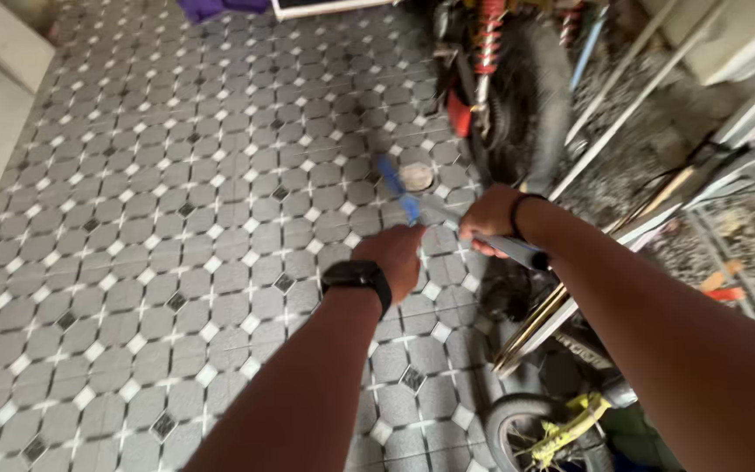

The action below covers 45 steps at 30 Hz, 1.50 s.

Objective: The person sweeps a tiled floor using a broom, reaching into corners and around furniture.

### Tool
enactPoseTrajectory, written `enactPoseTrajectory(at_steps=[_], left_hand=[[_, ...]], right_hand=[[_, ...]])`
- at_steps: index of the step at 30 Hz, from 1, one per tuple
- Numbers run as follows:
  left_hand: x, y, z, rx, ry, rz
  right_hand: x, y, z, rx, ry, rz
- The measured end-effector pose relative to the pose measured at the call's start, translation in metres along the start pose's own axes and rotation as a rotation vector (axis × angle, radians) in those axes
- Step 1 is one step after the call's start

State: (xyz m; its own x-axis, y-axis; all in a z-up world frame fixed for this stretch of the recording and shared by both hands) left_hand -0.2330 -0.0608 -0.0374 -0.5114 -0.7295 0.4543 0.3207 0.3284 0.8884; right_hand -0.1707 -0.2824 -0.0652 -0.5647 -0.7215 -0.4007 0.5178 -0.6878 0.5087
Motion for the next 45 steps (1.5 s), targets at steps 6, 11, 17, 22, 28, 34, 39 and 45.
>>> enactPoseTrajectory(at_steps=[6, 11, 17, 22, 28, 34, 39, 45], left_hand=[[-0.017, 0.002, 0.032, 0.041, 0.129, 0.01], [-0.026, 0.004, 0.071, 0.075, 0.24, 0.062], [-0.022, 0.015, 0.092, 0.182, 0.345, 0.269], [-0.005, 0.02, 0.093, 0.181, 0.465, 0.393], [-0.001, -0.009, 0.117, 0.153, 0.396, 0.324], [-0.034, -0.023, 0.148, -0.064, 0.501, 0.2], [-0.061, -0.024, 0.152, -0.028, 0.563, 0.189], [-0.061, -0.026, 0.171, -0.002, 0.588, 0.164]], right_hand=[[-0.023, -0.076, -0.029, -0.037, -0.102, 0.438], [-0.064, -0.15, 0.034, -0.174, -0.021, 0.282], [-0.09, -0.11, 0.058, -0.425, 0.181, 0.077], [-0.094, -0.104, 0.061, -0.192, 0.203, 0.054], [-0.078, -0.164, 0.046, -0.129, -0.045, 0.225], [-0.073, -0.192, 0.06, -0.454, 0.088, 0.218], [-0.084, -0.132, 0.05, -0.352, 0.129, 0.124], [-0.091, -0.162, 0.033, -0.188, 0.135, -0.032]])
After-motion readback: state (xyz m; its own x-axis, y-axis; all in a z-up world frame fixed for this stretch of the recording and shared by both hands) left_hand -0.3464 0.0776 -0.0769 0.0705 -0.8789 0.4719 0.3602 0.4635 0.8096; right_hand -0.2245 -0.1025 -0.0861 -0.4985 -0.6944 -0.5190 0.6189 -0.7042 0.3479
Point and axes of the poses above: each hand's wrist, its own z-axis away from the middle knuckle, its own y-axis out of the back of the hand, x = y × z, the point moved 3 cm from there along -z, towards the middle knuckle, and after that the axes turned 8 degrees about -y, right-handed, at the moved point
